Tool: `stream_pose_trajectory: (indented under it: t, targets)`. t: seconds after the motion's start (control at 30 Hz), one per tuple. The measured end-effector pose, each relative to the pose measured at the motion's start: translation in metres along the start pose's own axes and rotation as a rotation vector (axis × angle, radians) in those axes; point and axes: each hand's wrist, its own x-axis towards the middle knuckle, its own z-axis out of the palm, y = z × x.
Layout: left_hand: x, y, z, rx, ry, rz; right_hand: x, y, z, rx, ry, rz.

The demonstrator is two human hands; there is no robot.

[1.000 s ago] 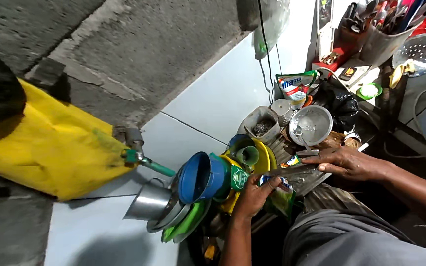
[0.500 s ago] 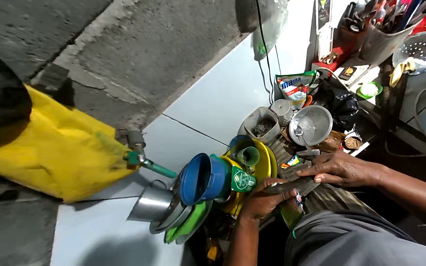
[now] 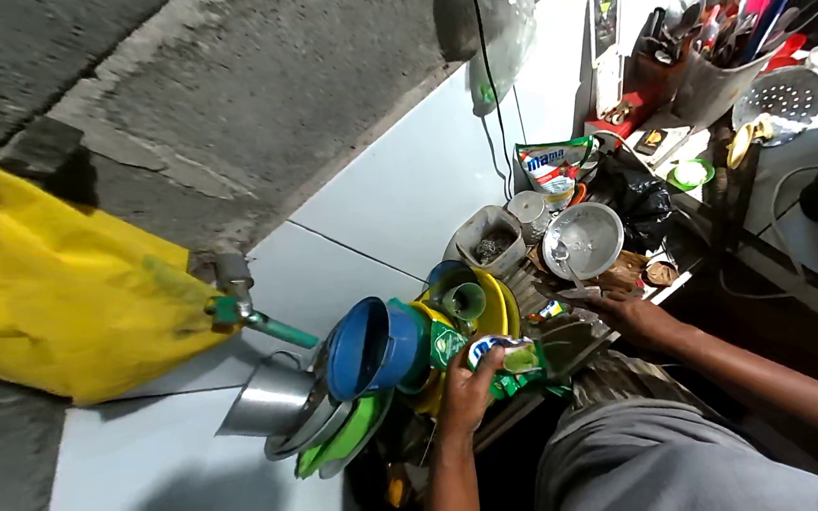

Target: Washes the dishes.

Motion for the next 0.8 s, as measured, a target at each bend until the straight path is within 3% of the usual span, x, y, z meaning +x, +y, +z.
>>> stream_pose_trajectory:
  t: [0.07,0.27,0.4,0.47,0.57,0.67,0.8]
  targets:
    - [-0.001,0.001,-0.003,0.029,0.088,0.006,0.012,0.001,0.021,0.010,-0.029,0.016]
    - [-0.002,-0.003,-0.006,0.217,0.113,0.038,0.054,-0.007,0.068,-0.018,-0.048,0.016]
    - [-0.005,-0.002,0.000,0.240,0.154,-0.012,0.064,-0.005,0.074,-0.072,-0.080,-0.027]
    - [-0.008,0.001,0.000,0.237,0.157,-0.009,0.057,-0.017,0.055,-0.007,-0.070,-0.064]
    - [-0.013,0.000,-0.004,0.235,0.148,0.015,0.034,-0.065,0.000,0.348,0.016,-0.206]
    - [-0.014,0.000,-0.006,0.274,0.110,0.037,0.013,-0.113,-0.050,0.590,-0.060,-0.427]
    - [-0.011,0.003,-0.006,0.292,0.048,0.102,0.009,-0.149,-0.075,0.382,-0.240,-0.659]
